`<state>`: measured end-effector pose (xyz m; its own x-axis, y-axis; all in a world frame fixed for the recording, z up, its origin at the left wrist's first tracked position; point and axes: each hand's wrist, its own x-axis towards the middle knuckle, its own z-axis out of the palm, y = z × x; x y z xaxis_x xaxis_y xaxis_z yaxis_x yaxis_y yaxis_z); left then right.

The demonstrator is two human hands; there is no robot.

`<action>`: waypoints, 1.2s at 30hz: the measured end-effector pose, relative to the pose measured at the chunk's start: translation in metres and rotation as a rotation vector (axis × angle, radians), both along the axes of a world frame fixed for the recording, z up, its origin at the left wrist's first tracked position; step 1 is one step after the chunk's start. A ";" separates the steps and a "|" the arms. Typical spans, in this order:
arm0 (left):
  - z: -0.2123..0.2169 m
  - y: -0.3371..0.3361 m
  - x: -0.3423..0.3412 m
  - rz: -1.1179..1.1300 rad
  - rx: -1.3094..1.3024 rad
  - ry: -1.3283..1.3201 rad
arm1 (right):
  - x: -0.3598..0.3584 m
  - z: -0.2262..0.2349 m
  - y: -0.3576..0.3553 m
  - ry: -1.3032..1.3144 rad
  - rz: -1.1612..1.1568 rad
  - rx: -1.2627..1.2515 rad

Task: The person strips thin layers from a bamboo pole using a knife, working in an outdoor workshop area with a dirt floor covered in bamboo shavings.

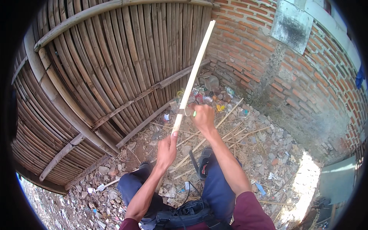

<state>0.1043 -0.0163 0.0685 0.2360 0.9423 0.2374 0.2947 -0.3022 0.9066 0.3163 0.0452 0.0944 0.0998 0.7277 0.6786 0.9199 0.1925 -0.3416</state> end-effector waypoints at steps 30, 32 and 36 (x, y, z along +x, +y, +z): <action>-0.003 -0.019 -0.002 -0.117 -0.018 -0.023 | 0.078 0.101 0.022 -0.382 -0.113 0.122; -0.003 -0.019 0.000 -0.113 -0.007 -0.022 | 0.086 0.102 0.028 -0.387 -0.105 0.114; -0.013 -0.024 0.001 -0.126 0.003 -0.012 | 0.118 0.114 0.048 -0.231 -0.215 0.186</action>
